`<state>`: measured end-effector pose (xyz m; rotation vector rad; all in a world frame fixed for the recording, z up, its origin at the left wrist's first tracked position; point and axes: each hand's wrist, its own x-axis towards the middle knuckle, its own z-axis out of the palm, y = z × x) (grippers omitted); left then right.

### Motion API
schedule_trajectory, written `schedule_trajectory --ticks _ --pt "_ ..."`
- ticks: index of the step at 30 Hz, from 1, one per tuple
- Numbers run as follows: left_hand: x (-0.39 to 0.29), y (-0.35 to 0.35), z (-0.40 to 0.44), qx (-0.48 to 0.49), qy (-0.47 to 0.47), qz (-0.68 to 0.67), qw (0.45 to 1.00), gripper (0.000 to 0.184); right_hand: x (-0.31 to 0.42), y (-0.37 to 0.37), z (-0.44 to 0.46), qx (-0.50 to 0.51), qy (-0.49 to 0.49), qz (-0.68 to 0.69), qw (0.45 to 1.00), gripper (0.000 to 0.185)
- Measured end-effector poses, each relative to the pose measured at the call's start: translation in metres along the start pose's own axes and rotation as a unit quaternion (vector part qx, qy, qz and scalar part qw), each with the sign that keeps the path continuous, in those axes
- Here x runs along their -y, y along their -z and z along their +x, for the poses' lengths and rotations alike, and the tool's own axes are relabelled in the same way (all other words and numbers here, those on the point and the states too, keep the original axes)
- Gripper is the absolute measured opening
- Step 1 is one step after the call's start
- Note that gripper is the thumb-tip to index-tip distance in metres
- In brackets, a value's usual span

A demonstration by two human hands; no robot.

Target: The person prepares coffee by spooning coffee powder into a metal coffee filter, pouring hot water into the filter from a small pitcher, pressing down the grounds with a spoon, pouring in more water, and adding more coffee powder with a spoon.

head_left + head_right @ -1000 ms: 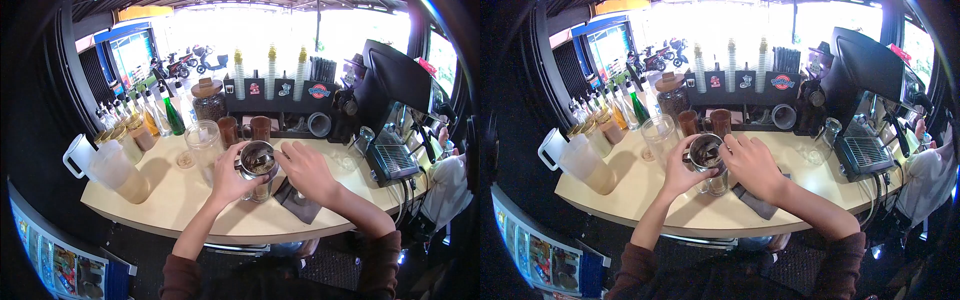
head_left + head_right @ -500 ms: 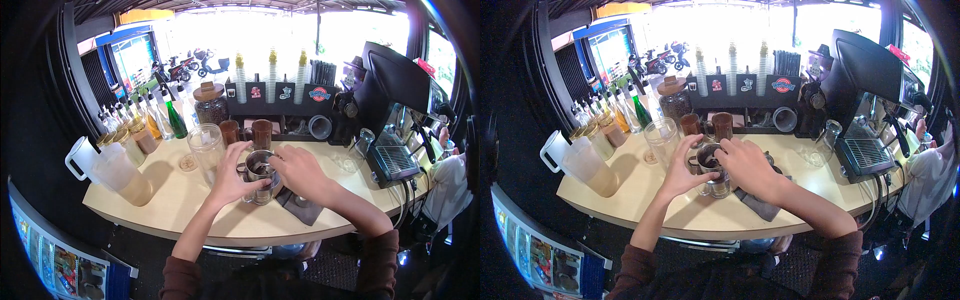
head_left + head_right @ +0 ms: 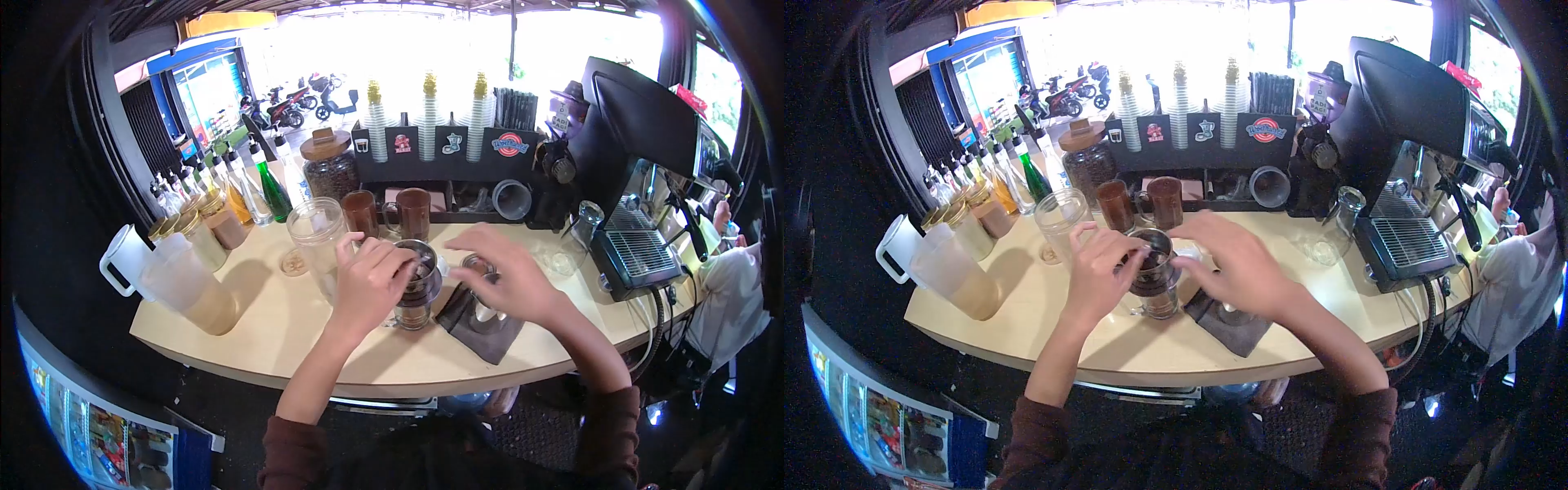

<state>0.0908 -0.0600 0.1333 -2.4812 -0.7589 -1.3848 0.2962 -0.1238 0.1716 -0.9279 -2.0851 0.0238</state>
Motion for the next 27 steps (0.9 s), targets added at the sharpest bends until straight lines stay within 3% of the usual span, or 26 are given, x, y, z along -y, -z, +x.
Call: schedule_trajectory --ticks 2,6,12,14,18,22,26,27 --pt "0.005 0.002 -0.001 -0.045 0.008 0.023 0.999 0.007 -0.017 0.015 -0.029 -0.036 -0.106 -0.006 0.994 0.02" --pt "0.013 0.016 -0.006 -0.049 0.058 0.027 0.997 0.005 -0.092 -0.002 -0.126 -0.099 -0.26 -0.04 0.96 0.013" --pt "0.019 0.014 -0.018 -0.089 0.154 -0.01 0.984 0.005 -0.107 -0.04 -0.166 -0.18 -0.364 0.199 0.892 0.03" --pt "0.023 0.013 -0.019 -0.094 0.169 -0.009 0.981 0.006 -0.106 -0.045 -0.162 -0.224 -0.422 0.39 0.787 0.037" --pt "0.025 0.017 -0.019 -0.083 0.181 -0.037 0.979 0.006 -0.113 -0.047 -0.149 -0.282 -0.406 0.451 0.743 0.035" --pt "0.026 0.023 -0.021 -0.108 0.171 -0.03 0.979 0.007 -0.094 -0.02 -0.108 -0.268 -0.417 0.441 0.748 0.033" --pt "0.025 0.027 -0.02 -0.124 0.164 -0.028 0.978 0.008 -0.085 0.008 -0.07 -0.215 -0.323 0.44 0.81 0.03" --pt "0.025 0.028 -0.019 -0.124 0.164 -0.03 0.978 0.008 -0.082 0.01 -0.058 -0.228 -0.333 0.443 0.801 0.027"
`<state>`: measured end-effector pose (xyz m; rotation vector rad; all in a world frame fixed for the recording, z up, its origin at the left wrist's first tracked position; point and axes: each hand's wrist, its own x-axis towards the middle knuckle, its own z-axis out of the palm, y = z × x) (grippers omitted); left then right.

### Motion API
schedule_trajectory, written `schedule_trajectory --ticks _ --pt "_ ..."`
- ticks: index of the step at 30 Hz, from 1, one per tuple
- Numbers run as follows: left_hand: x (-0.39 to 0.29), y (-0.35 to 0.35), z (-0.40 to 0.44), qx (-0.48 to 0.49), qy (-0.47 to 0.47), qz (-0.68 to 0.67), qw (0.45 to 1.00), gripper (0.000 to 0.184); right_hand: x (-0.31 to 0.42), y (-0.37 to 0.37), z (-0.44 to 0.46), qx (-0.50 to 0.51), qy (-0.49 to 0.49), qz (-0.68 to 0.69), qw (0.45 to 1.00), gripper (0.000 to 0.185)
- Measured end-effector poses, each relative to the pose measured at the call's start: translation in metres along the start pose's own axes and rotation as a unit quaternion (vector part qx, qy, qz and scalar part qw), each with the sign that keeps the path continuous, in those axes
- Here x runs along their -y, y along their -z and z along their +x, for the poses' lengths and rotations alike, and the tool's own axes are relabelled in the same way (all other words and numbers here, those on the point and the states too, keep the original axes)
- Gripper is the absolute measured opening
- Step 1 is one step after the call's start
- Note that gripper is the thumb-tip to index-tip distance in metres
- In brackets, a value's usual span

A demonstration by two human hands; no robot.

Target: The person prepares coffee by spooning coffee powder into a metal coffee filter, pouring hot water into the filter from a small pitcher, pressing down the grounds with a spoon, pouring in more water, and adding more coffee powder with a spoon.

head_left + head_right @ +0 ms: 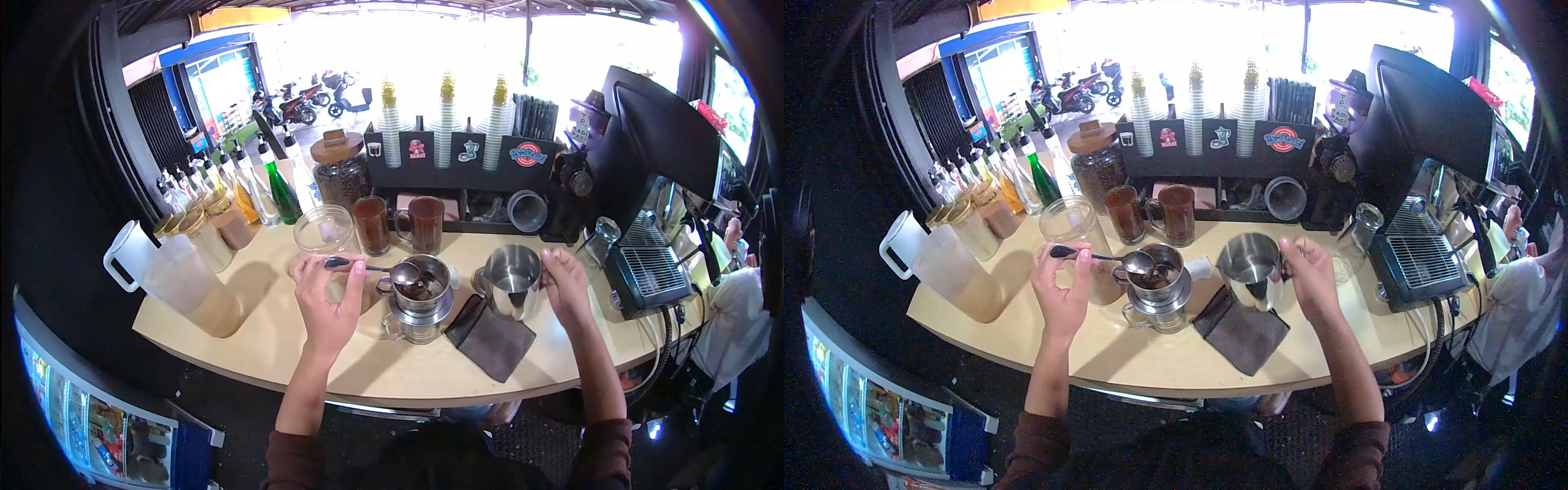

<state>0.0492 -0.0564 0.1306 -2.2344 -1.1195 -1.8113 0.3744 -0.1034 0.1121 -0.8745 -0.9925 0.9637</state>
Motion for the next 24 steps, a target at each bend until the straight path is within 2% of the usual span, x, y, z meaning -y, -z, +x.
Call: schedule_trajectory --ticks 4,6,11,14,24 --pt "0.001 0.0 0.001 0.004 0.028 -0.03 0.999 0.009 0.023 -0.03 0.022 0.041 0.045 -0.06 0.996 0.027" --pt "0.003 -0.002 0.001 0.004 0.039 -0.046 0.998 0.009 0.026 -0.038 0.033 0.065 0.066 -0.137 0.986 0.031" --pt "0.006 -0.006 0.0 0.01 0.029 -0.036 0.999 0.01 0.035 -0.06 0.051 0.11 0.063 -0.174 0.976 0.032" --pt "0.008 -0.008 0.0 0.008 0.033 -0.039 0.999 0.01 0.046 -0.078 0.053 0.156 0.021 -0.152 0.976 0.029" --pt "0.014 -0.012 0.001 0.012 0.036 -0.057 0.998 0.011 0.054 -0.101 0.057 0.18 0.005 -0.225 0.958 0.029"
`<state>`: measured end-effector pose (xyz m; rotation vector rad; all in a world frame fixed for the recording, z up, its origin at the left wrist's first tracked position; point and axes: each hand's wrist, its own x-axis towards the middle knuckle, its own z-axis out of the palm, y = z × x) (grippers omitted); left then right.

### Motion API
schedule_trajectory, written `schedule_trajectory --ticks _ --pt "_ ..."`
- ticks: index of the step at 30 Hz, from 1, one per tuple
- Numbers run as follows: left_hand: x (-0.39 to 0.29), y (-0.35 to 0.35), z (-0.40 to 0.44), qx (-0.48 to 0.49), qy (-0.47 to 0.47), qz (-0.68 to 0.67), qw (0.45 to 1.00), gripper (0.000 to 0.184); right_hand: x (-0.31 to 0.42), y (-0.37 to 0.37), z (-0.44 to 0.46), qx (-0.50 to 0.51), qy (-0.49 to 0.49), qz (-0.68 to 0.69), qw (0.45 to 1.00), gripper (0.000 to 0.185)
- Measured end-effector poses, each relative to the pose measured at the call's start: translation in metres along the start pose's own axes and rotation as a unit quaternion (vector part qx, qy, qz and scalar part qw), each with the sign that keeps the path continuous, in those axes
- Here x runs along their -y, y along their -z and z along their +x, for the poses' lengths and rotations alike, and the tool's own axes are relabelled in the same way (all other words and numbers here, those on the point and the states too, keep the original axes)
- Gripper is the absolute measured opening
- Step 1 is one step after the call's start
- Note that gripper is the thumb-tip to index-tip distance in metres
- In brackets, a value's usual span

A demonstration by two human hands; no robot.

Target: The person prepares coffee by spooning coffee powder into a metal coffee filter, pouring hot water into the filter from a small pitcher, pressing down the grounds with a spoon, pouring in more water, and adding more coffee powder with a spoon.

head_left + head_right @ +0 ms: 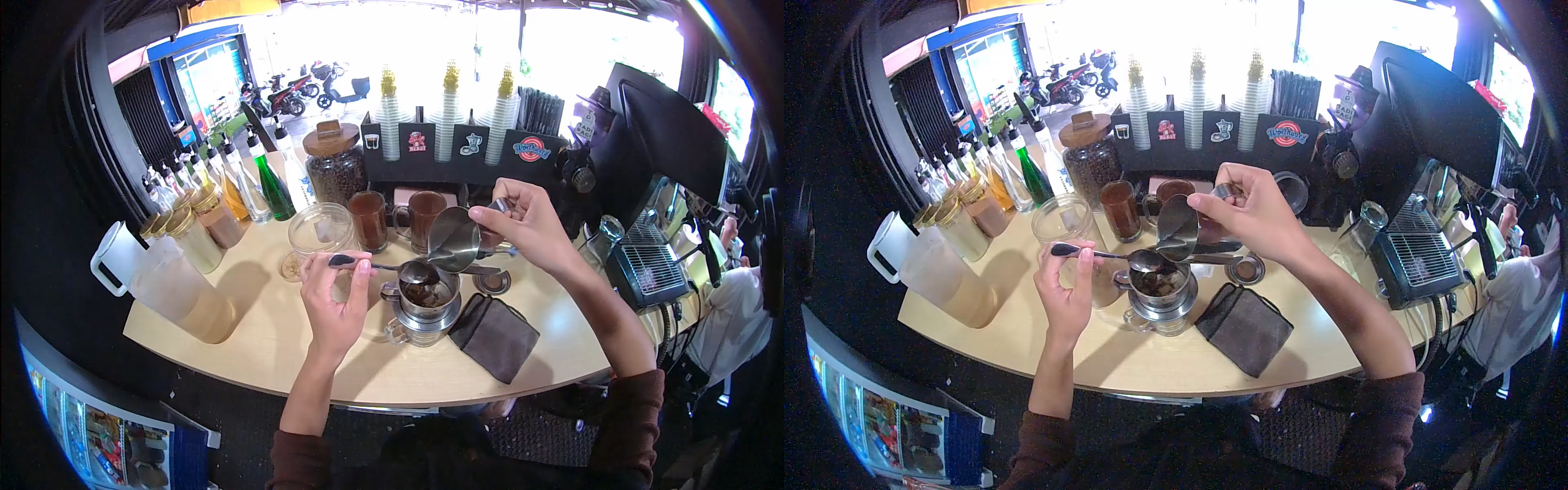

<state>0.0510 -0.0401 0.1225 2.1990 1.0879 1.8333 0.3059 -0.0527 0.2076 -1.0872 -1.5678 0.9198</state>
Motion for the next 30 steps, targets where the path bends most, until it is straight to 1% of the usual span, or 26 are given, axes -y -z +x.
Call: schedule_trajectory --ticks 3,5,9,14,27,30 --pt "0.001 0.0 0.0 0.004 0.01 -0.009 1.0 0.011 -0.002 -0.001 0.002 0.003 -0.006 -0.003 1.0 0.03" --pt "0.002 0.001 0.001 0.007 0.011 -0.007 1.0 0.012 -0.01 0.002 0.006 0.004 0.024 -0.059 0.998 0.032" --pt "0.002 0.001 0.001 0.006 0.006 -0.003 1.0 0.012 -0.004 -0.002 0.005 -0.011 0.023 -0.043 0.999 0.031" --pt "0.001 0.002 0.001 0.013 0.012 -0.004 1.0 0.012 0.0 -0.002 0.003 -0.02 0.028 -0.096 0.995 0.033" --pt "-0.001 0.002 0.002 0.011 -0.005 0.004 1.0 0.011 -0.001 0.0 -0.003 -0.037 0.032 -0.094 0.994 0.034" --pt "-0.001 0.002 0.001 0.008 -0.017 0.009 1.0 0.01 0.0 -0.001 -0.004 -0.032 0.019 -0.068 0.997 0.033"
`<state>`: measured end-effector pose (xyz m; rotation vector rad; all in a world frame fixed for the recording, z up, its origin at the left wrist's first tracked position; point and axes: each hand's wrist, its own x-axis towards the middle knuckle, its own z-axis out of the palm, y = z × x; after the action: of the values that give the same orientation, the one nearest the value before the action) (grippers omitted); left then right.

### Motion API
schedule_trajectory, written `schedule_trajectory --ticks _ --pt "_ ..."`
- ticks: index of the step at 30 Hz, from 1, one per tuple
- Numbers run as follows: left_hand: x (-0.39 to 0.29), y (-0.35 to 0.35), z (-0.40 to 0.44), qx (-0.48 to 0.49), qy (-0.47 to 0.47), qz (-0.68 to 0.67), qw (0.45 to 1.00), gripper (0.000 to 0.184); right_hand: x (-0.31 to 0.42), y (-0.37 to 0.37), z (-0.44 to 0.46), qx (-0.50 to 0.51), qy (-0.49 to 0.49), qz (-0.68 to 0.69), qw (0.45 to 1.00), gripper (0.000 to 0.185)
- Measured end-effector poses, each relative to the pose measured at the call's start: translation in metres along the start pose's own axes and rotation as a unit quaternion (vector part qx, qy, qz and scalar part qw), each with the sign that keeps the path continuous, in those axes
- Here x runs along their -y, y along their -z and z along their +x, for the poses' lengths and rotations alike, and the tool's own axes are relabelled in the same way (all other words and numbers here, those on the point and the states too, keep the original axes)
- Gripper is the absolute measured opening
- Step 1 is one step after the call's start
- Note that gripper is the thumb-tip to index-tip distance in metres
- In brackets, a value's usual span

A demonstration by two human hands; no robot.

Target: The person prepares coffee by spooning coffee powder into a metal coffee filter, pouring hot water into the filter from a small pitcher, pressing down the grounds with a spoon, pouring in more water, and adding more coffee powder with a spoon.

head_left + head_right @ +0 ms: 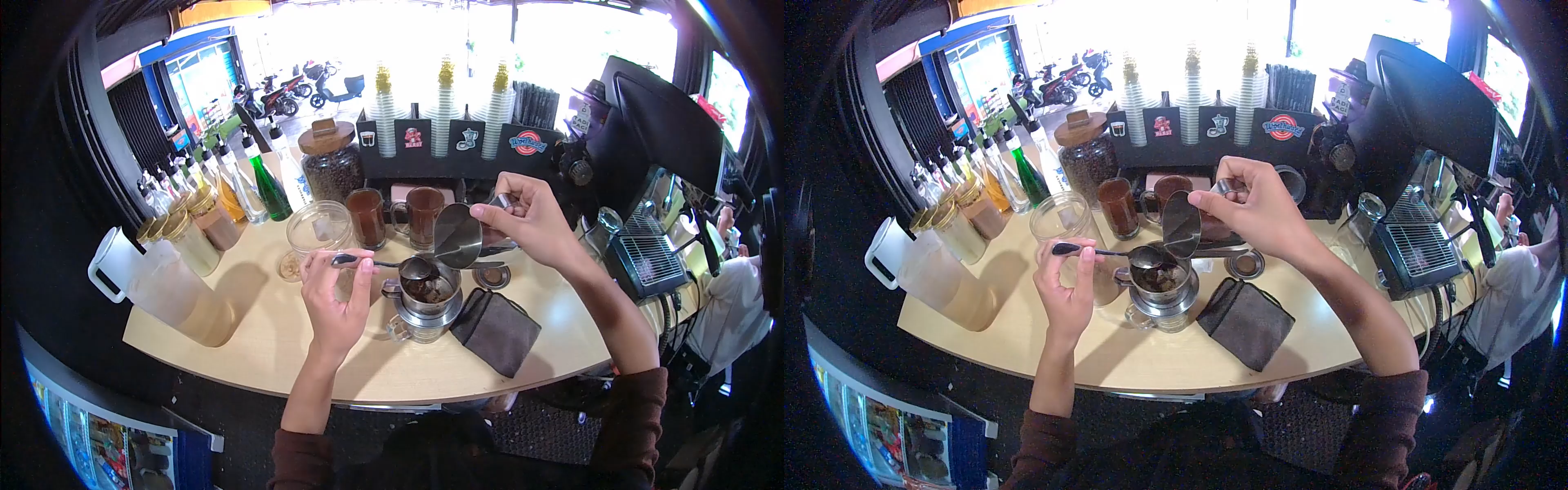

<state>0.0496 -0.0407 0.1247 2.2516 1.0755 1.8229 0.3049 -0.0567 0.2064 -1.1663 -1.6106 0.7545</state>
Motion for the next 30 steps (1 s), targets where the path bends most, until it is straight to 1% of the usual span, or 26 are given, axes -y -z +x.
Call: schedule_trajectory --ticks 6,12,14,18,20,24,27,29,30 --pt "-0.004 0.0008 -0.0002 -0.001 -0.001 -0.001 1.0 0.01 -0.0001 0.0029 -0.0011 0.008 0.011 -0.054 0.998 0.032" --pt "-0.0059 0.0005 -0.0004 -0.004 -0.025 0.003 1.0 0.011 0.0012 -0.0037 -0.0048 -0.003 0.017 0.022 1.0 0.033" --pt "-0.008 0.0008 0.0002 0.0 -0.021 -0.003 1.0 0.011 0.0013 -0.0016 -0.0045 -0.008 0.025 -0.053 0.998 0.034" --pt "-0.007 -0.0012 0.0007 -0.01 -0.04 -0.005 0.999 0.006 0.0012 -0.0048 -0.0055 -0.015 0.014 -0.008 1.0 0.035" --pt "-0.0073 -0.0015 0.0008 -0.009 -0.043 -0.006 0.999 0.006 -0.0007 -0.0038 -0.0049 -0.018 0.022 -0.05 0.998 0.036" --pt "-0.0067 -0.0008 0.0009 -0.013 -0.045 -0.006 0.999 0.006 -0.0001 -0.0039 -0.0053 -0.022 0.022 -0.055 0.998 0.037" --pt "-0.0081 0.0026 0.0017 -0.006 -0.052 0.015 0.999 0.009 0.0003 -0.0041 -0.0055 -0.024 0.033 -0.081 0.996 0.037" --pt "-0.0086 0.0034 0.0045 -0.027 -0.042 -0.017 0.999 0.008 0.0063 -0.0052 -0.0072 -0.026 0.004 -0.017 1.0 0.036" --pt "-0.0087 0.0047 0.0055 -0.027 -0.042 -0.016 0.999 0.008 0.0051 -0.0042 -0.0063 -0.026 0.004 -0.016 1.0 0.036"
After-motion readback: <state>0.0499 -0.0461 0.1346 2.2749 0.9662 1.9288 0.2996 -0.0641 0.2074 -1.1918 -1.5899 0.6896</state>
